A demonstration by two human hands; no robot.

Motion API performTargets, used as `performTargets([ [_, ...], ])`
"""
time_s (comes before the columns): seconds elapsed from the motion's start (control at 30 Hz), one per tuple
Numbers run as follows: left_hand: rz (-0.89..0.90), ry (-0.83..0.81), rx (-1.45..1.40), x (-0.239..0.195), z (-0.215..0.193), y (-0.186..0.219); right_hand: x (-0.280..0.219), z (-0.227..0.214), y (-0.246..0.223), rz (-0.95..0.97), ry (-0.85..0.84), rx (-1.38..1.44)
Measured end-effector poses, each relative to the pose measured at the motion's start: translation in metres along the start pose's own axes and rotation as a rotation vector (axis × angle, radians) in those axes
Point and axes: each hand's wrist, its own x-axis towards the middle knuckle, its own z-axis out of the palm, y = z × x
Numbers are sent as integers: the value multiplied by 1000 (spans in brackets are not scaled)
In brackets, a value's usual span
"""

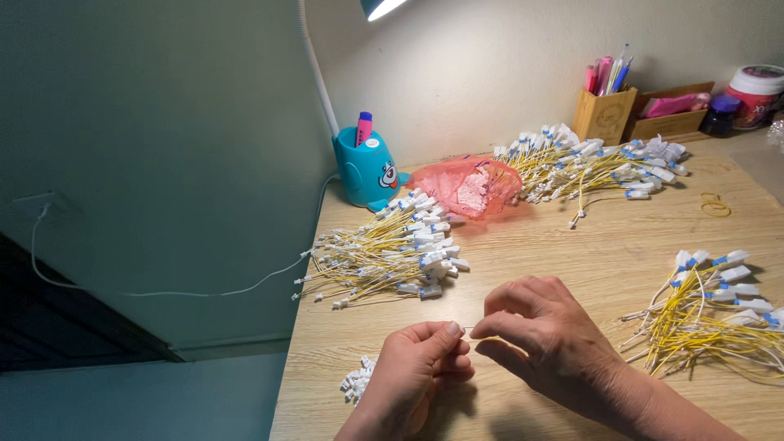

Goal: The person assembles small white plastic connectors onto yellow wires by hand. They repeatedly pick up a wire and a connector, insert the wire into the connector, and place the finished assembly on the table.

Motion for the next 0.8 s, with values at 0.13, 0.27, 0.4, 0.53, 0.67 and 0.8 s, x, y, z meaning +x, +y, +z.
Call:
performTargets([
  [0.13,-34,-10,-52,-1,1,-1,-4,9,0,-69,-46,-188],
  [0.27,-55,-8,-37,0,1,-4,-11,25,4,-130,-81,-363],
  [0.4,8,15,8,2,3,-7,-24,39,16,-124,-196,-368],
  [0.53,96,17,32,3,6,-8,-19,33,11,-130,-124,-424],
  [0.67,180,159,213,5,9,-8,-16,24,15,-46,-160,-271],
  [0.8,144,177,269,2,10,-7,-10,7,24,191,-59,-35],
])
